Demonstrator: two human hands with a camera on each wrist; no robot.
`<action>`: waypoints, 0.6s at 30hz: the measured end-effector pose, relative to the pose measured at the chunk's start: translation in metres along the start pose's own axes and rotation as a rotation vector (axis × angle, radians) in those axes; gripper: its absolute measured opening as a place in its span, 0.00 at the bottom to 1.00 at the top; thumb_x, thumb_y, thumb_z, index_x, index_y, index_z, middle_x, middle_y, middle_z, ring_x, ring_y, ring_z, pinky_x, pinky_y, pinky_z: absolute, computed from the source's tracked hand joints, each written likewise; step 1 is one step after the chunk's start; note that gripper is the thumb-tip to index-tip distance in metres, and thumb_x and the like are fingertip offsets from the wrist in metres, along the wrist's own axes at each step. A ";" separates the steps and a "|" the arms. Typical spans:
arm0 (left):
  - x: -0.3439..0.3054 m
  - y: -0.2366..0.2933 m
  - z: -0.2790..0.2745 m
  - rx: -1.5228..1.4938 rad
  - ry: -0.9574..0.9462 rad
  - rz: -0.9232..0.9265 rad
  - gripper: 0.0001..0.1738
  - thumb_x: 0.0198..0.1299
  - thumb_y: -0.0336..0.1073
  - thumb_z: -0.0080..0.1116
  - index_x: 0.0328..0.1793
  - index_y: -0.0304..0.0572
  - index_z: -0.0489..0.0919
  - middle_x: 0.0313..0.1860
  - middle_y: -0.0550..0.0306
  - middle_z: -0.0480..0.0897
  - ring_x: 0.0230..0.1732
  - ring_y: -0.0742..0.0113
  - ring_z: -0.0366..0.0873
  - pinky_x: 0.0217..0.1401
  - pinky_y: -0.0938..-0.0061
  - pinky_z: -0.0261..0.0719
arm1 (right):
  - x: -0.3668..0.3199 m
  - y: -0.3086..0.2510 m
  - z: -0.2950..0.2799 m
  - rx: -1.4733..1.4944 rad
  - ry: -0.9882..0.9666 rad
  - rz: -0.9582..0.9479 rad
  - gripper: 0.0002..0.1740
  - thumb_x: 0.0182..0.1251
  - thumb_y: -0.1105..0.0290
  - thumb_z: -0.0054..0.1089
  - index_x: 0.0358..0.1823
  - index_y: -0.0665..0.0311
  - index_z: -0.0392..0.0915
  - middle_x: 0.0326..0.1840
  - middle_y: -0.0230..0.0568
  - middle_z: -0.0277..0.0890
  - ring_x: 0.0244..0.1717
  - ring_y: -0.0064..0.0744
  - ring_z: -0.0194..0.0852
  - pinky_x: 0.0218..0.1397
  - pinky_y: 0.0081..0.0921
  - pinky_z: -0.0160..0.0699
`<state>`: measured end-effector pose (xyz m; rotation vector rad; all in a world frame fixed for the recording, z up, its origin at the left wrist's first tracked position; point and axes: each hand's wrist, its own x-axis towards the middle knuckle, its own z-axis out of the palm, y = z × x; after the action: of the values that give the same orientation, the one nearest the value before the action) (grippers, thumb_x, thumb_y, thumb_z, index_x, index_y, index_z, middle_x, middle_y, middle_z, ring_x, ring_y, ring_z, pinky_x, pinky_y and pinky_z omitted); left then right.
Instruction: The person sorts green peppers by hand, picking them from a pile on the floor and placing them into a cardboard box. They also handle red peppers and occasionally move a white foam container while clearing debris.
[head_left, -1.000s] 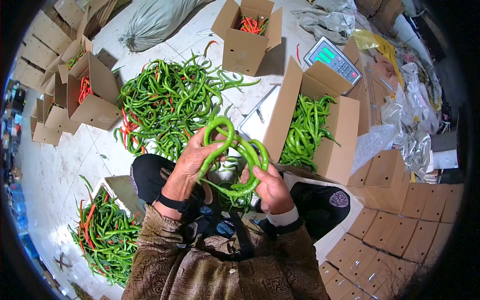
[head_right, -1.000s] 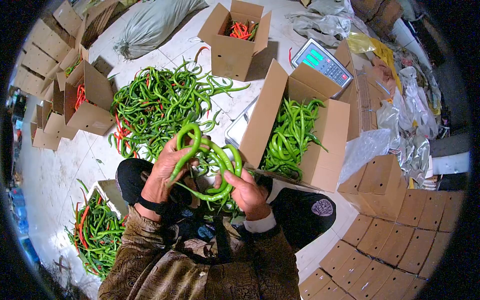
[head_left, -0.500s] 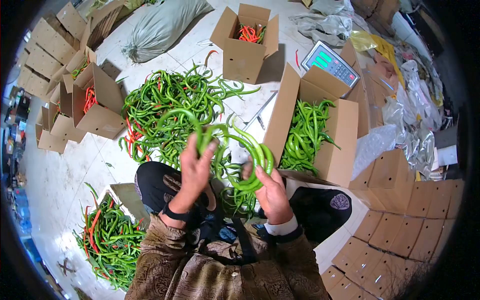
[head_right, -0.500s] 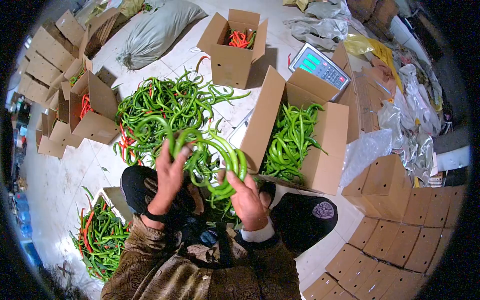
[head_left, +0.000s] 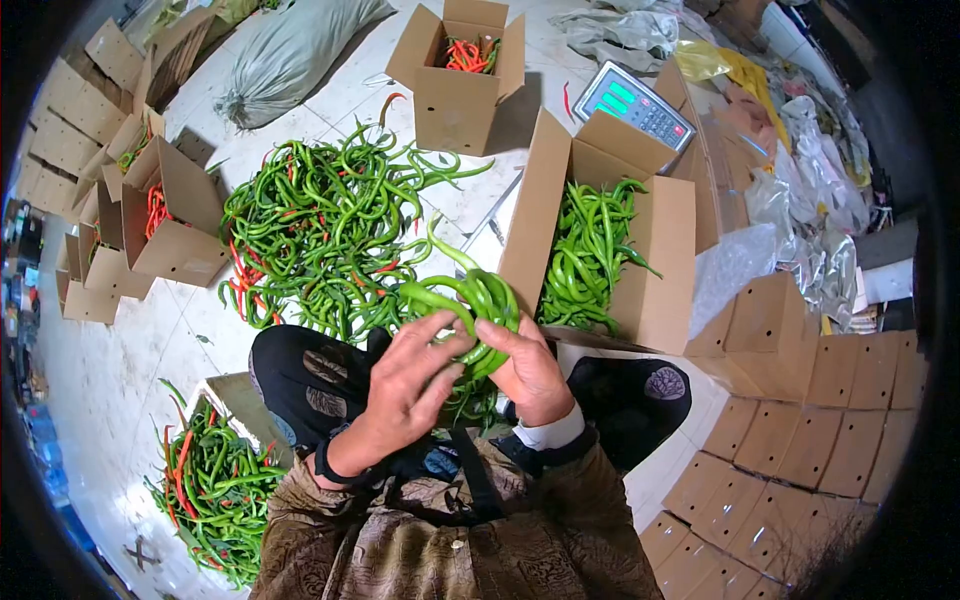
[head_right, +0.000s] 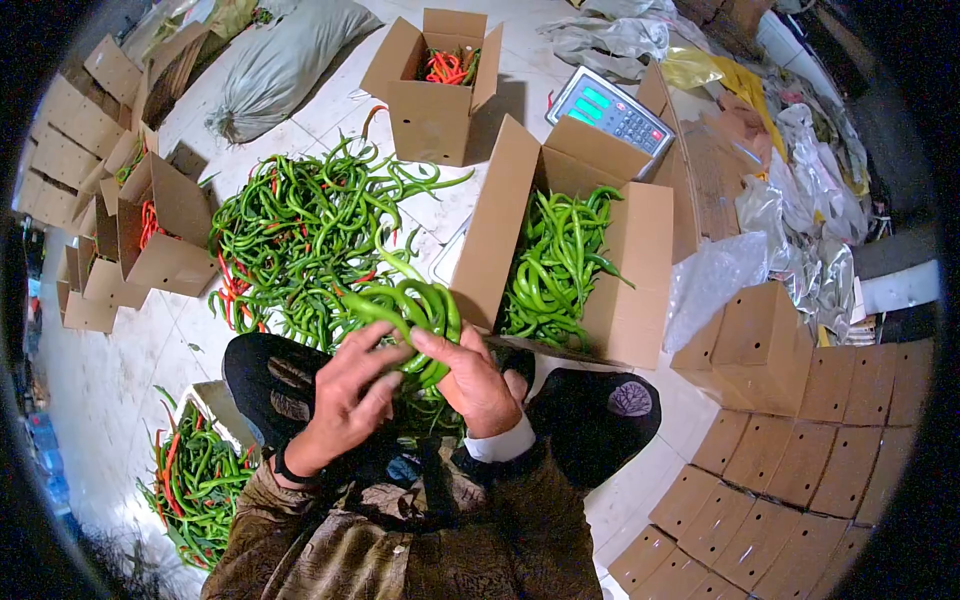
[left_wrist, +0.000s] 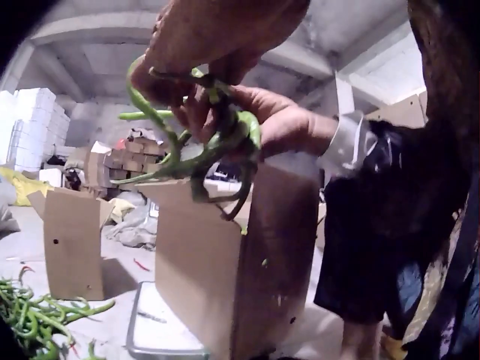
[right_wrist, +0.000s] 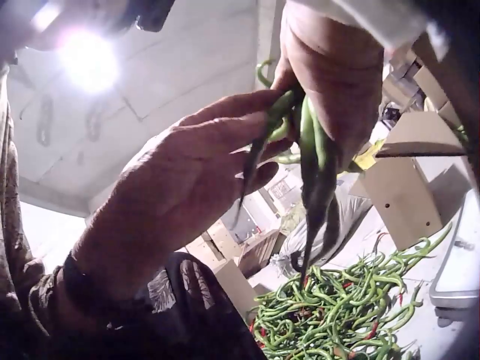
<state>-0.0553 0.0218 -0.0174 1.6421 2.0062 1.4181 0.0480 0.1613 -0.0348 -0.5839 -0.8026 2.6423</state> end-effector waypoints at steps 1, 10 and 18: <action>0.000 -0.002 -0.001 -0.218 0.027 -0.164 0.19 0.59 0.25 0.61 0.58 0.35 0.79 0.63 0.41 0.76 0.60 0.49 0.77 0.65 0.60 0.72 | 0.000 -0.006 0.012 0.060 0.032 0.030 0.20 0.71 0.73 0.58 0.63 0.65 0.72 0.51 0.36 0.79 0.51 0.28 0.76 0.57 0.28 0.75; 0.009 0.004 0.007 0.216 0.051 -0.015 0.19 0.48 0.30 0.74 0.47 0.36 0.81 0.43 0.48 0.80 0.42 0.50 0.79 0.45 0.62 0.78 | 0.001 0.011 0.009 -0.125 0.085 -0.171 0.23 0.74 0.74 0.56 0.68 0.64 0.66 0.60 0.34 0.73 0.59 0.25 0.71 0.64 0.26 0.69; 0.006 0.000 0.015 -0.432 0.166 -0.491 0.09 0.59 0.25 0.62 0.44 0.36 0.76 0.38 0.58 0.79 0.36 0.70 0.76 0.38 0.75 0.75 | -0.006 0.005 0.007 -0.119 -0.004 -0.157 0.30 0.71 0.72 0.61 0.72 0.64 0.62 0.63 0.36 0.72 0.62 0.27 0.69 0.68 0.27 0.66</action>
<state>-0.0474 0.0348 -0.0227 0.8116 1.8297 1.6661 0.0487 0.1512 -0.0306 -0.5227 -0.9712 2.4670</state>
